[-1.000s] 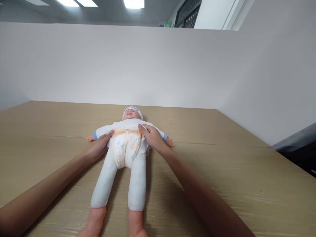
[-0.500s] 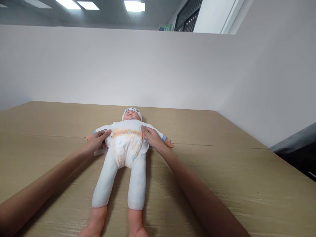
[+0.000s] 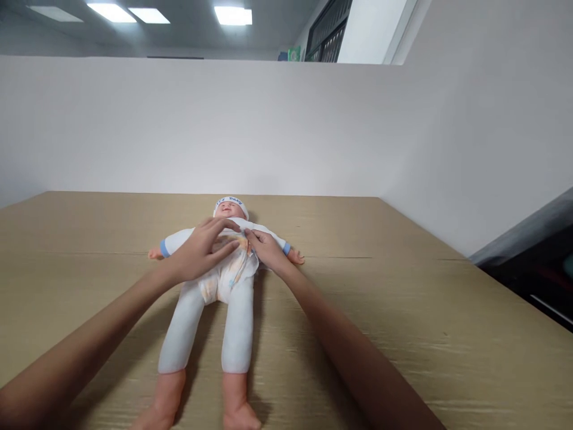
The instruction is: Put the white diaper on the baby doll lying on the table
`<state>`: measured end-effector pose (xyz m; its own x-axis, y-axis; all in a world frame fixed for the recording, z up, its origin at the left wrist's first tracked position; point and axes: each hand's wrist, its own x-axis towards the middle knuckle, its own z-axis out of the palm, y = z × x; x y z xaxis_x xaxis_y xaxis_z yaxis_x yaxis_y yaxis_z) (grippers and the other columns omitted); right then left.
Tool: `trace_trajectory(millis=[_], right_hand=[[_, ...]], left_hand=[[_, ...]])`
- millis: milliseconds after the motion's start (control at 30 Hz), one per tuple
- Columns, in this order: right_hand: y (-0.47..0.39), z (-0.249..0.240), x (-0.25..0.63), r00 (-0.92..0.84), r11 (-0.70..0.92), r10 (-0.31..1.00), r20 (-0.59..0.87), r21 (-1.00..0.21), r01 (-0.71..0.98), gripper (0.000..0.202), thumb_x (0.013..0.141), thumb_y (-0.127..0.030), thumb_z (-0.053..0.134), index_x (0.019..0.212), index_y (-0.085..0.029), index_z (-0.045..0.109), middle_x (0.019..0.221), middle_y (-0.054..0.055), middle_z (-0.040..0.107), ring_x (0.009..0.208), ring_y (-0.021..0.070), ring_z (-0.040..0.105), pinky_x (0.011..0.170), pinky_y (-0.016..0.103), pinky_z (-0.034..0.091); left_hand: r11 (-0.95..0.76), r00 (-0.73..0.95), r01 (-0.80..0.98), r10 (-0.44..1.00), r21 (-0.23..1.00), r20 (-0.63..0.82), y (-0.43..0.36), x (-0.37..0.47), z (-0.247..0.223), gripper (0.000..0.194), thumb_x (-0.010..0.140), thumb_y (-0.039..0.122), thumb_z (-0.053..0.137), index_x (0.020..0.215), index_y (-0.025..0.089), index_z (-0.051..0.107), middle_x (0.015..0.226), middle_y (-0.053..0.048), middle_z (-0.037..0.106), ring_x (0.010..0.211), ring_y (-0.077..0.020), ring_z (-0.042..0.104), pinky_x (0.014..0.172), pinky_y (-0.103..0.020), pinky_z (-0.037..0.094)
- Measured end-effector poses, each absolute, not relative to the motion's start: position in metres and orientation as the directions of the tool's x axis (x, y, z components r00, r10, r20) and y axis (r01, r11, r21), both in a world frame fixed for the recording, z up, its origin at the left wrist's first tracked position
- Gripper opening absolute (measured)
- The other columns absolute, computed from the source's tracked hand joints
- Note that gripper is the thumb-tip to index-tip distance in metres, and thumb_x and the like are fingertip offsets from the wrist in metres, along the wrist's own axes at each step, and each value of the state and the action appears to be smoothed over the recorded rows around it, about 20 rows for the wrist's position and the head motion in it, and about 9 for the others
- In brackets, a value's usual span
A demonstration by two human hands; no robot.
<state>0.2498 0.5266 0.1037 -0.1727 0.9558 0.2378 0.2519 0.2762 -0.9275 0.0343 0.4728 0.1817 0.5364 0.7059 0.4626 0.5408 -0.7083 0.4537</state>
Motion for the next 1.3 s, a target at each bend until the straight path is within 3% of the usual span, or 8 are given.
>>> trace_trajectory(millis=[133, 333, 533, 733, 800, 933, 1100, 1300], right_hand=[[0.519, 0.104, 0.250, -0.126, 0.282, 0.959, 0.255, -0.911, 0.300, 0.064, 0.093, -0.087, 0.051, 0.078, -0.025, 0.056, 0.071, -0.002, 0.060, 0.071, 0.0199, 0.058, 0.069, 0.032, 0.047], [0.489, 0.110, 0.272, -0.144, 0.301, 0.953, 0.265, -0.862, 0.407, 0.040, 0.096, -0.064, 0.069, 0.108, -0.026, 0.064, 0.090, 0.002, 0.077, 0.082, 0.0231, 0.071, 0.074, 0.035, 0.054], [0.451, 0.083, 0.300, -0.114, 0.452, 0.867, 0.486, -0.668, 0.590, 0.024, 0.102, -0.044, 0.067, 0.116, -0.025, 0.065, 0.112, 0.011, 0.077, 0.103, 0.0294, 0.073, 0.096, 0.048, 0.058], [0.434, 0.072, 0.308, -0.211, 0.524, 0.816, 0.538, -0.535, 0.663, 0.020, 0.105, -0.036, 0.063, 0.121, -0.025, 0.068, 0.123, 0.012, 0.079, 0.116, 0.0344, 0.070, 0.111, 0.056, 0.048], [0.433, 0.073, 0.306, -0.217, 0.521, 0.817, 0.535, -0.523, 0.674, 0.020, 0.105, -0.035, 0.063, 0.122, -0.025, 0.068, 0.126, 0.012, 0.078, 0.120, 0.0354, 0.069, 0.114, 0.056, 0.046], [0.437, 0.070, 0.300, -0.196, 0.494, 0.833, 0.517, -0.535, 0.686, 0.015, 0.105, -0.034, 0.061, 0.115, -0.026, 0.070, 0.122, 0.012, 0.078, 0.121, 0.0359, 0.067, 0.118, 0.058, 0.041], [0.449, 0.061, 0.292, -0.053, 0.375, 0.874, 0.482, -0.603, 0.704, 0.021, 0.107, -0.036, 0.055, 0.094, -0.025, 0.068, 0.099, 0.010, 0.078, 0.104, 0.0325, 0.067, 0.106, 0.052, 0.047], [0.457, 0.057, 0.292, -0.035, 0.271, 0.931, 0.363, -0.624, 0.733, 0.018, 0.095, -0.042, 0.072, 0.092, -0.025, 0.067, 0.091, 0.005, 0.074, 0.094, 0.0278, 0.068, 0.089, 0.040, 0.048]], left_hand=[[-0.633, 0.505, 0.642, 0.774, 0.433, 0.381, 0.486, 0.043, 0.157, 0.032, 0.106, 0.050, 0.060, 0.126, 0.025, 0.067, 0.127, -0.008, 0.073, 0.124, -0.0369, 0.055, 0.112, -0.055, 0.041], [-0.619, 0.491, 0.657, 0.784, 0.430, 0.380, 0.484, 0.036, 0.149, 0.036, 0.107, 0.053, 0.058, 0.131, 0.028, 0.068, 0.133, -0.007, 0.070, 0.123, -0.0355, 0.053, 0.112, -0.054, 0.040], [-0.626, 0.537, 0.698, 0.779, 0.349, 0.323, 0.483, 0.037, 0.151, 0.038, 0.107, 0.045, 0.056, 0.141, 0.043, 0.072, 0.140, -0.005, 0.063, 0.125, -0.0357, 0.049, 0.114, -0.058, 0.037], [-0.639, 0.579, 0.698, 0.769, 0.324, 0.269, 0.484, 0.030, 0.160, 0.036, 0.106, 0.044, 0.055, 0.136, 0.042, 0.075, 0.130, -0.007, 0.064, 0.123, -0.0354, 0.052, 0.113, -0.058, 0.040], [-0.613, 0.558, 0.718, 0.790, 0.331, 0.253, 0.482, 0.029, 0.163, 0.034, 0.106, 0.052, 0.056, 0.131, 0.042, 0.077, 0.127, -0.008, 0.064, 0.123, -0.0371, 0.052, 0.113, -0.061, 0.039], [-0.553, 0.486, 0.785, 0.830, 0.281, 0.275, 0.479, 0.041, 0.166, 0.046, 0.095, 0.074, 0.068, 0.114, 0.034, 0.079, 0.123, -0.012, 0.062, 0.126, -0.0441, 0.051, 0.107, -0.066, 0.041], [-0.499, 0.459, 0.860, 0.847, 0.104, 0.266, 0.475, 0.067, 0.168, 0.043, 0.084, 0.059, 0.082, 0.106, 0.025, 0.070, 0.120, -0.017, 0.064, 0.123, -0.0461, 0.053, 0.097, -0.061, 0.045], [-0.466, 0.437, 0.884, 0.856, 0.044, 0.278, 0.473, 0.078, 0.166, 0.043, 0.080, 0.051, 0.083, 0.111, 0.024, 0.069, 0.128, -0.019, 0.064, 0.124, -0.0467, 0.053, 0.095, -0.060, 0.045]])
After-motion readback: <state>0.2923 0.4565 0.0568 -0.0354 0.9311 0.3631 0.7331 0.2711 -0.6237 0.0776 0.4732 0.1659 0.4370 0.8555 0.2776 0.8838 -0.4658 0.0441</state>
